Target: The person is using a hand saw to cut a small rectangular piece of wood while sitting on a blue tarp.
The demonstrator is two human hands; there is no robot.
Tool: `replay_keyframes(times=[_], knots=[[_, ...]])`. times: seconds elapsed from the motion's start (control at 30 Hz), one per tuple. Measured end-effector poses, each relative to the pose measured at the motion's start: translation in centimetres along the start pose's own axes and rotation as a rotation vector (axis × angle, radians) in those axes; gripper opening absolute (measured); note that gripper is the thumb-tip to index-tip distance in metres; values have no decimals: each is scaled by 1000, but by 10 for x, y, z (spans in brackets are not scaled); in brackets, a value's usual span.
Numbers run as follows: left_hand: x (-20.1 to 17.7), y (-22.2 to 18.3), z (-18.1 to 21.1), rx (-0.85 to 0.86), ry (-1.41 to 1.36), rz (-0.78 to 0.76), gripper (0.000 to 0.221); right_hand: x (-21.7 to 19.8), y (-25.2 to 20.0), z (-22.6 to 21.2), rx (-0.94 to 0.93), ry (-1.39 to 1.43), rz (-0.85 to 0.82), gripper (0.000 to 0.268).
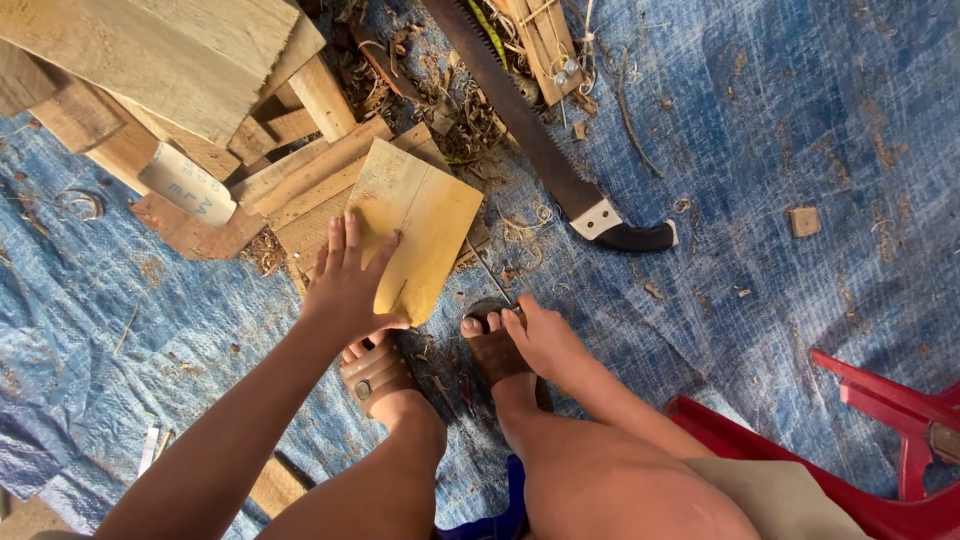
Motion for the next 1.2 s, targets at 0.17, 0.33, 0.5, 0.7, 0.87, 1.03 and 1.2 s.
replay_keyframes(times=[0.17,0.33,0.5,0.7,0.87,1.03,1.2], knots=[[-3,-1,6,-3,-9,-12,130,7,-8,1,-20,135,11,61],[-6,-4,6,6,-22,-20,130,0,-2,12,-55,183,81,50],[-12,-8,6,-3,-77,-40,127,-20,2,4,-142,304,129,41],[12,-6,13,31,-1,-13,117,-34,10,-9,-91,516,94,50],[0,-14,5,22,-6,-8,116,-46,10,-16,-79,610,122,52],[-19,-12,-16,-93,-265,413,107,-50,8,-15,-63,660,152,41],[-24,22,-60,-296,-558,305,95,-49,7,-15,-66,682,139,39]])
Point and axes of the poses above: each hand's wrist, its own y-axis towards the middle knuckle, its own x-axis out of the palm, z = x × y, the point moved 5 cm from there along y, towards the middle knuckle, and after that the axes turned 3 degrees about -z, right-handed, at the moved point
